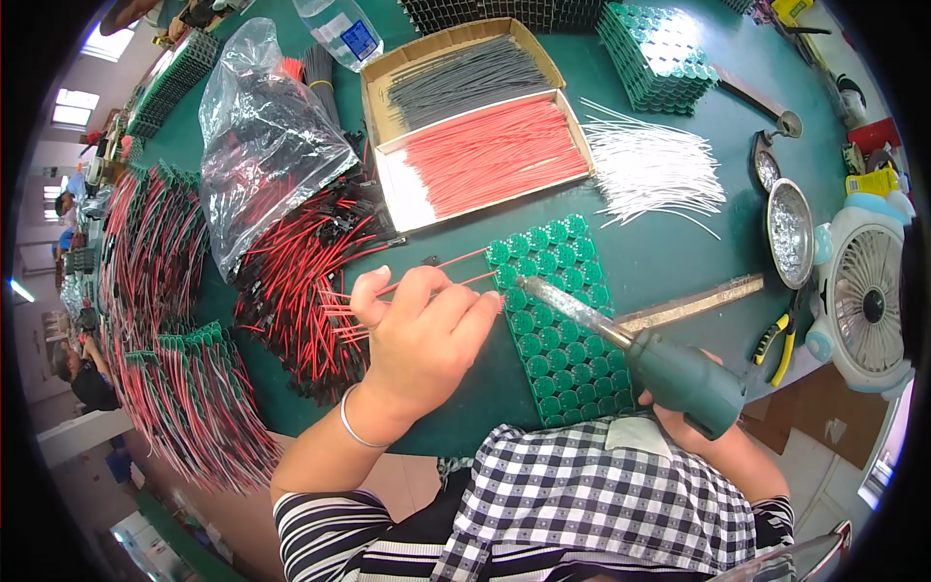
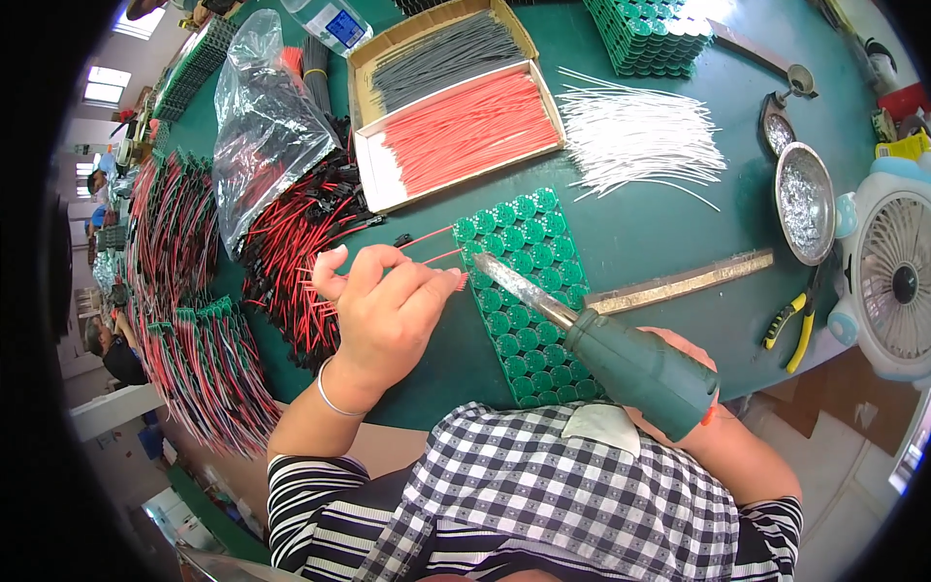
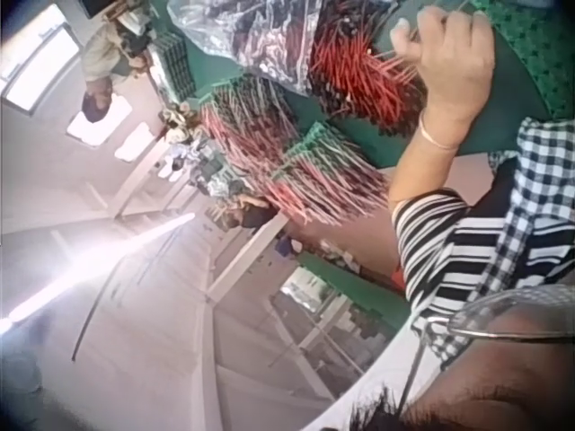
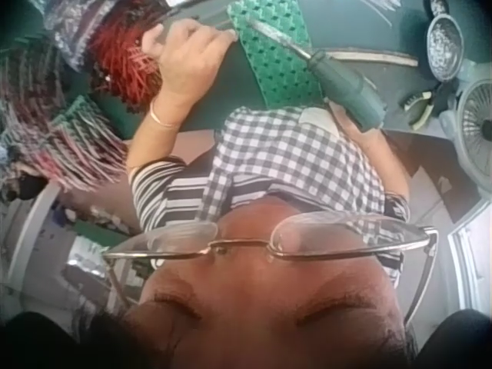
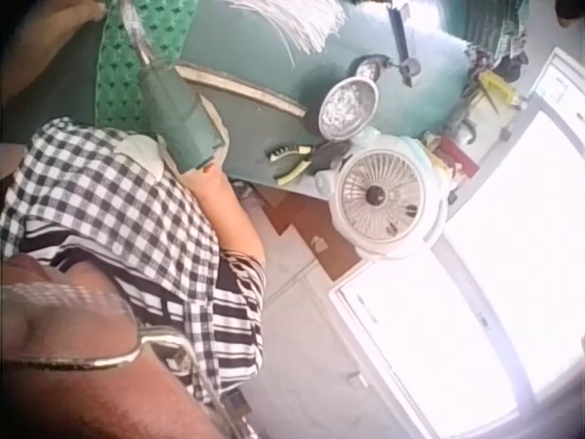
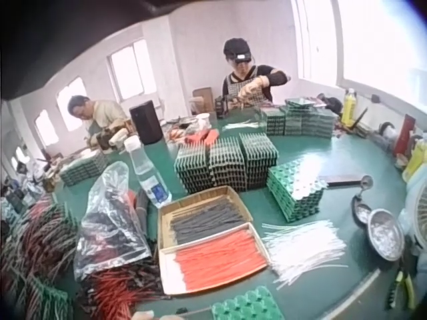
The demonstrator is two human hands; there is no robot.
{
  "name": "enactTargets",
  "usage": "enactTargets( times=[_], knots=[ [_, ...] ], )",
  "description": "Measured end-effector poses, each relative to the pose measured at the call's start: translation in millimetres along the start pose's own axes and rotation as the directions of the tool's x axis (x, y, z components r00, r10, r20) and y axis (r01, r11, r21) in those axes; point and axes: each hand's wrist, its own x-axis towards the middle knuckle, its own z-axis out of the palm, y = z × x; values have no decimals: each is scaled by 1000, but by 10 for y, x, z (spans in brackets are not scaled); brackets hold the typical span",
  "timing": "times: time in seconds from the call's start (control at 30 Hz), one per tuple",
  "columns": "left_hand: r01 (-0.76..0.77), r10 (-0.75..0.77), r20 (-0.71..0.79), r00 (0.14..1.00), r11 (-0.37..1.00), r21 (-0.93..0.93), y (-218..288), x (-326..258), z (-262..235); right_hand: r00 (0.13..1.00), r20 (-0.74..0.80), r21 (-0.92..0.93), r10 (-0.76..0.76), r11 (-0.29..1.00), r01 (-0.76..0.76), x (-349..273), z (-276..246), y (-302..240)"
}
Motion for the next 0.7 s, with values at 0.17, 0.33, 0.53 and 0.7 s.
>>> enactTargets(
  times=[0.17,0.33,0.53,0.7],
  knots=[
    [2,-2,15,1000,1000,-23,19,-34,51,998,13,-31,-68,997,68,-44,25,115],
    [11,-11,25,1000,1000,-24,21,-52,72,979,165,-127,-116,982,138,-75,-25,211],
    [14,-14,37,999,1000,-12,23,-43,71,970,186,-186,-159,963,194,-75,5,255],
    [11,-11,34,999,1000,-7,22,-47,80,975,171,-186,-144,967,176,-88,7,249]
  ],
)
